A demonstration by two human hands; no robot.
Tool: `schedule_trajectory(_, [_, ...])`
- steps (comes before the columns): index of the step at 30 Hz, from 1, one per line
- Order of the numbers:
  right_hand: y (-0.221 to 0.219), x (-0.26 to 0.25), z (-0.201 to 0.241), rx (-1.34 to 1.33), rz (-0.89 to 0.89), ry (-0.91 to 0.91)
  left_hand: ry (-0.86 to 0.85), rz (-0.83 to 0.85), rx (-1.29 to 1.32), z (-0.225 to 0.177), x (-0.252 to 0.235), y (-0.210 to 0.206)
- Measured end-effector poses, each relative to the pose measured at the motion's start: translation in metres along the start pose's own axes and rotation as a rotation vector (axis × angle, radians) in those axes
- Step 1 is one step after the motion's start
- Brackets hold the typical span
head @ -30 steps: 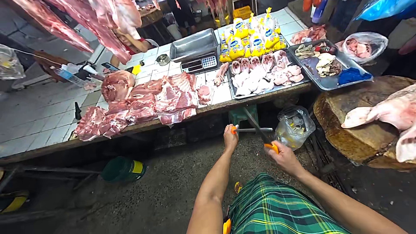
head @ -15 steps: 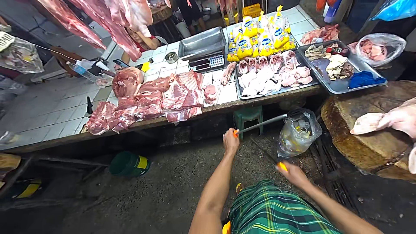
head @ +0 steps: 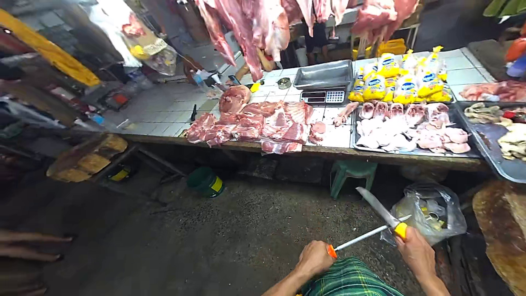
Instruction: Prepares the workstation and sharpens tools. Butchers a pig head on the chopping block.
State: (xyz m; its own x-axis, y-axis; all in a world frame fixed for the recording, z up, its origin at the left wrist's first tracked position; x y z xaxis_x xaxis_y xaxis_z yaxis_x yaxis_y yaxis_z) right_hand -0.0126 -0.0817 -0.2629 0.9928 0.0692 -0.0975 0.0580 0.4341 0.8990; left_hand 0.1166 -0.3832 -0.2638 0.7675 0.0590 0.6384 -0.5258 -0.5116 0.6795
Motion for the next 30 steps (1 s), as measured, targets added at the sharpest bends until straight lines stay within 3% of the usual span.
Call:
schedule_trajectory(2, [-0.011, -0.005, 0.003, -0.009, -0.026, 0.157, 0.031, -0.057, 0.059, 0.011, 0.013, 0.006])
schedule_trajectory(5, [-0.043, 0.005, -0.077, -0.044, 0.184, -0.268, 0.179, -0.138, 0.084, 0.041, 0.024, 0.022])
schedule_trajectory(7, [-0.043, 0.006, -0.096, -0.029, 0.189, -0.440, 0.229, -0.158, 0.071, 0.055, 0.026, 0.029])
schedule_trajectory(9, [-0.032, -0.006, -0.054, -0.045, 0.111, -0.319, 0.200, -0.152, 0.063, 0.055, 0.024, 0.029])
schedule_trajectory(11, [-0.019, -0.020, 0.008, -0.043, 0.056, -0.032, 0.140, -0.130, 0.079, 0.044, 0.017, 0.022])
schedule_trajectory(13, [-0.023, -0.027, 0.031, -0.035, 0.038, 0.198, 0.112, -0.128, 0.099, 0.036, 0.014, 0.017])
schedule_trajectory(14, [-0.032, -0.026, 0.017, -0.052, 0.067, 0.168, 0.119, -0.136, 0.106, 0.037, 0.014, 0.018])
schedule_trajectory(17, [-0.054, -0.009, -0.072, -0.132, 0.207, -0.380, 0.185, -0.175, 0.118, 0.047, 0.015, 0.021])
schedule_trajectory(19, [-0.044, -0.004, -0.084, -0.113, 0.146, -0.502, 0.187, -0.183, 0.099, 0.049, 0.009, 0.023])
schedule_trajectory(24, [-0.023, -0.017, 0.005, -0.025, 0.040, 0.131, 0.056, -0.122, 0.130, 0.022, -0.007, 0.007])
schedule_trajectory(25, [-0.031, -0.014, -0.007, -0.070, 0.072, 0.090, 0.058, -0.126, 0.145, 0.021, -0.008, 0.009])
schedule_trajectory(28, [-0.046, 0.015, -0.097, -0.273, 0.185, -0.444, 0.107, -0.233, 0.145, 0.030, -0.010, 0.030])
schedule_trajectory(30, [-0.038, 0.035, -0.129, -0.279, 0.197, -0.553, 0.062, -0.449, 0.120, 0.036, -0.013, 0.055])
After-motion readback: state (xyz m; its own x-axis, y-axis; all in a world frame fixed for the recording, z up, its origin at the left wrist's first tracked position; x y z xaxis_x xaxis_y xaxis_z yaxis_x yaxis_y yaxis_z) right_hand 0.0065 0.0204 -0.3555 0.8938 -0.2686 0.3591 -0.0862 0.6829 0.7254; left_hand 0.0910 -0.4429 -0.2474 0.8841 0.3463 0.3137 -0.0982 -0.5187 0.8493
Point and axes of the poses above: each hand's wrist, its own x-axis away from the middle knuckle, its own y-axis out of the back of the hand, z = x × y, the point moved 8 cm from there along -x, towards the middle knuckle
